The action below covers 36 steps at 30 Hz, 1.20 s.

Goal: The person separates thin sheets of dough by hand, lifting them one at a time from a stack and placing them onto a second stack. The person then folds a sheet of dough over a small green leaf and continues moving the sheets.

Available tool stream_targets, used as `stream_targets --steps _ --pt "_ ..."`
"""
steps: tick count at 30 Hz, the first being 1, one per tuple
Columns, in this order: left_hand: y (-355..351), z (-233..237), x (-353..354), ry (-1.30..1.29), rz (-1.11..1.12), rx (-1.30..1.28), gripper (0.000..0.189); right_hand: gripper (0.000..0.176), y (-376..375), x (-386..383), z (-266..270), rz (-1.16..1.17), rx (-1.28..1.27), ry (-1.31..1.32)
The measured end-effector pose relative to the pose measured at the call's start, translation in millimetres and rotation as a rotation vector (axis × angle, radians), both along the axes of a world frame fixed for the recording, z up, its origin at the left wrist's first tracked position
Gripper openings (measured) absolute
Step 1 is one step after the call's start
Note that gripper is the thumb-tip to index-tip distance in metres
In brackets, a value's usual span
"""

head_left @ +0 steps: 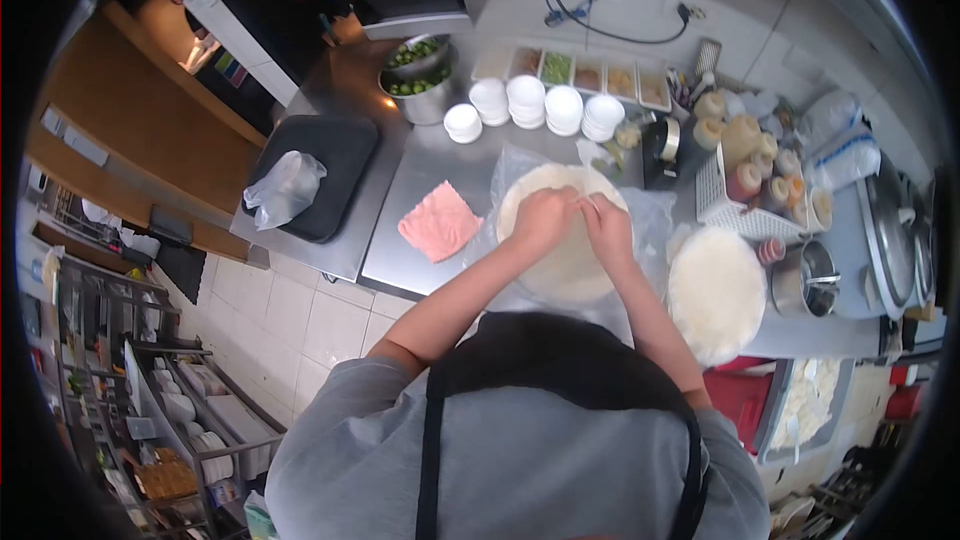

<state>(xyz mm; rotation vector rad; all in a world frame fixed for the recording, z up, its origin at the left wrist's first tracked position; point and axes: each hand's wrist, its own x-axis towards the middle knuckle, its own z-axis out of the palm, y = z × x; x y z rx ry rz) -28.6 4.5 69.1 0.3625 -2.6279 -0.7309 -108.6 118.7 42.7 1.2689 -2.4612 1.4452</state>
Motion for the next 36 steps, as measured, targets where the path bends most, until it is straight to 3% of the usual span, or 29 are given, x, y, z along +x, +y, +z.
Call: stream_targets --steps 5,10,11,13,14,15,17,19,22,28,32,34,36 --pt "-33 -2 10 0.081 0.073 0.068 0.013 0.014 23 -18 -18 -0.122 -0.134 0.012" --pt "-52 11 19 0.145 0.105 0.229 0.015 0.017 46 -26 -33 -0.114 -0.156 -0.322" --pt "-45 19 18 0.189 0.025 0.267 0.015 0.017 47 -24 -33 -0.110 -0.160 -0.319" --pt "-30 26 17 0.235 -0.052 0.305 0.015 0.020 49 -22 -33 0.095 0.076 -0.363" --pt "-22 27 17 0.187 -0.168 0.176 0.014 0.020 47 -22 -34 0.099 0.076 -0.359" --pt "-17 30 18 0.138 -0.282 0.047 0.014 0.021 43 -24 -36 0.129 -0.041 -0.375" --pt "-12 41 24 0.076 -0.289 0.090 0.014 0.022 36 -27 -32 0.167 -0.160 -0.382" --pt "-16 46 25 0.014 -0.299 0.133 0.015 0.020 31 -29 -23 0.073 -0.276 -0.568" --pt "-18 49 26 0.076 -0.150 0.309 0.018 0.014 22 -14 14 0.065 -0.141 -0.460" --pt "5 45 21 0.083 -0.057 0.124 0.022 0.008 4 9 35 0.008 -0.116 -0.124" --pt "-9 21 17 0.109 -0.042 -0.004 0.017 0.009 16 1 33 0.000 -0.137 -0.133" --pt "-23 25 24 0.139 -0.023 -0.066 0.016 0.010 29 -16 17 -0.152 -0.197 -0.242" --pt "-39 39 29 0.167 0.057 0.133 0.014 0.010 42 -28 9 -0.197 -0.258 -0.296"
